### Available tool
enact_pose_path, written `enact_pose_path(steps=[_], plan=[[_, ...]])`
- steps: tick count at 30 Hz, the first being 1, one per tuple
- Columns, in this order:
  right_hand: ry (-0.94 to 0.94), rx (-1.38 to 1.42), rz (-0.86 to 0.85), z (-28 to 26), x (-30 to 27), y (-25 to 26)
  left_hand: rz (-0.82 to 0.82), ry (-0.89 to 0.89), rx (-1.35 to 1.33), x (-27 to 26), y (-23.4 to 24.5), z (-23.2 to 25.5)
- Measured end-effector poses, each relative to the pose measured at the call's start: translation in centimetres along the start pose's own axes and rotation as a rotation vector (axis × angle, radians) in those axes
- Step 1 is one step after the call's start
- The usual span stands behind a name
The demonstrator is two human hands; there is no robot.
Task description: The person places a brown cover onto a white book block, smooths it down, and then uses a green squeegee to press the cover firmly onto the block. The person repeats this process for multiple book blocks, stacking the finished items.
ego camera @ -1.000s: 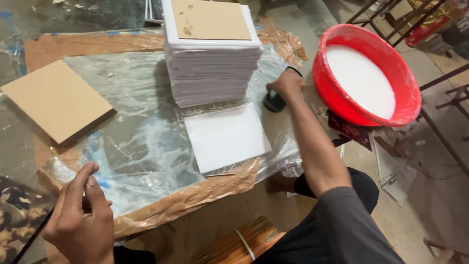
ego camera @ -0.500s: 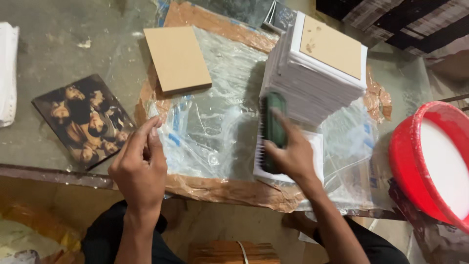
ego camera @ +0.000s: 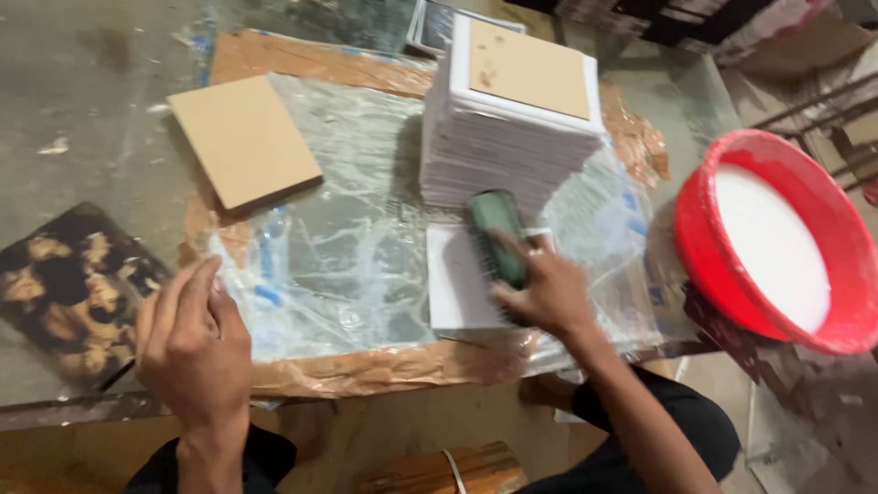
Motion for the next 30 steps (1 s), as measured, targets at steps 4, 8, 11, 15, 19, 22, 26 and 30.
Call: enact_pose_path(steps=[4,8,11,15,19,22,26,30], plan=[[-0.303,-0.127,0.275,13.9,-3.4,5.4,-0.029,-0.117,0.069,0.4,-2.4,1.2],[-0.314,0.831,0.374,24.6,-4.3,4.5,-0.04,-0.232,0.178,2.1,-4.3,3.6],[-0.281,1.007,0.398,26.7,-5.0,4.7,-0.031,-0.295,0.281,4.0,-7.2,4.5],[-0.279,0.198,0.458,20.8,-3.9,6.6,-0.279,-0.124,0.39,8.6,-15.7,1.5],[-0.186,-0.126,0.141,15.0,-0.9,3.0,-0.472,0.056,0.609,11.3,-23.2,-1.3],[-0.109,-0.122,0.219,14.7,-0.3,2.2,-0.539,0.048,0.632,11.9,-26.4,-1.6],[-0.094,-0.062,0.437,17.3,-0.9,3.5,-0.494,0.054,0.683,12.0,-27.5,-2.1],[-0.093,-0.055,0.454,19.4,-2.1,4.2,-0.465,0.037,0.755,13.2,-27.3,-1.9]])
Point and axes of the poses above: each hand's wrist, its own x-axis towards the middle knuckle, its own y-axis out of the back of the hand, z = x × y, the point moved 9 cm from there along x, towards the middle knuckle
